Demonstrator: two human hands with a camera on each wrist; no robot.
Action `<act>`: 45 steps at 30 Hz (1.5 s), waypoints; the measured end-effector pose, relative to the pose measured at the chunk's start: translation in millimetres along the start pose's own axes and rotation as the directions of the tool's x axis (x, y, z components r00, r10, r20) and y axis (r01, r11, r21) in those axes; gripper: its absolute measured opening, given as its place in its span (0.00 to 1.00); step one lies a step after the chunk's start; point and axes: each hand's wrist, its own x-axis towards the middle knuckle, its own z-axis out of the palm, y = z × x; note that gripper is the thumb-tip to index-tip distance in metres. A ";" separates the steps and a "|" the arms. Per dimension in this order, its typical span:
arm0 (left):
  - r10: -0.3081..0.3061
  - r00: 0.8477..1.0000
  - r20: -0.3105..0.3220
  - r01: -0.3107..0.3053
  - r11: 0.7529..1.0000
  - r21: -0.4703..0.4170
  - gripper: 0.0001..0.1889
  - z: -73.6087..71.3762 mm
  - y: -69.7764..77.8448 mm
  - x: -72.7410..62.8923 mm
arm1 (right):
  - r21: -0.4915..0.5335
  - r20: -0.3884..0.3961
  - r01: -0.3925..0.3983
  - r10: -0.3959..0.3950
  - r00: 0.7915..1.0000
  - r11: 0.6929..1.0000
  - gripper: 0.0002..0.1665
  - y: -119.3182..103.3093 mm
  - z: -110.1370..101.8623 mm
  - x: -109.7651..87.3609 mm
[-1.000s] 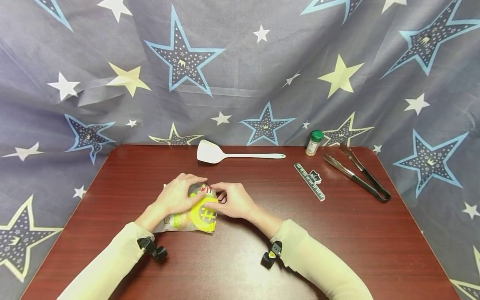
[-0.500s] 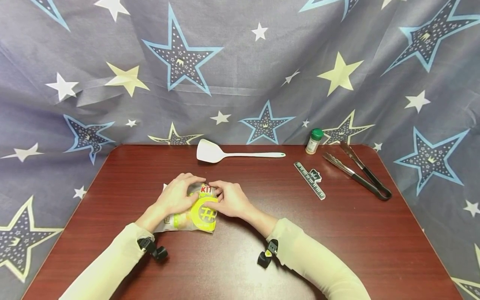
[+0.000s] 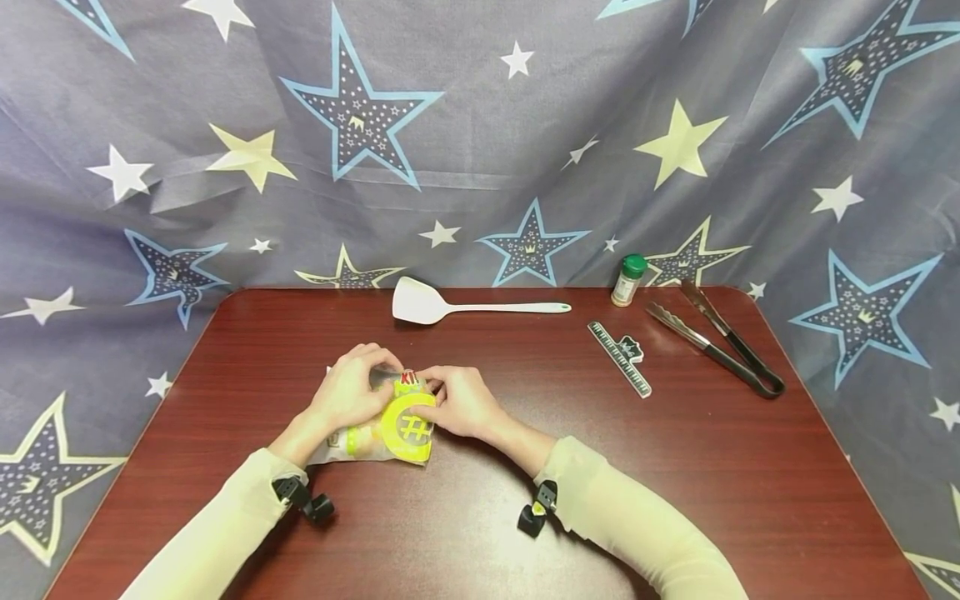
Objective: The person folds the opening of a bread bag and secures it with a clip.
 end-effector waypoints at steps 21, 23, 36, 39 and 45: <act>-0.001 0.999 -0.047 -0.001 0.999 -0.052 0.13 1.1 -4.5 -1.9 | -0.024 -0.109 0.112 -0.114 0.987 0.993 0.11 8.2 0.4 -3.1; 0.001 0.999 -0.047 -0.004 0.998 -0.057 0.14 0.7 -5.0 -2.3 | -0.011 -0.110 0.103 -0.103 0.989 0.995 0.10 9.6 0.0 -3.1; 0.005 0.987 -0.158 -0.018 0.997 -0.079 0.10 3.4 -5.0 -4.6 | 0.004 -0.079 0.144 -0.143 0.987 0.990 0.08 16.1 -4.0 -2.0; -0.022 0.986 -0.165 0.006 0.996 -0.094 0.09 2.9 -5.3 -6.0 | 0.000 -0.055 0.180 -0.180 0.982 0.984 0.09 15.1 -6.0 -1.8; -0.108 0.987 -0.123 0.097 0.991 -0.089 0.04 2.1 -5.7 -6.3 | -0.030 -0.010 0.283 -0.284 0.959 0.959 0.10 13.1 -8.9 -1.3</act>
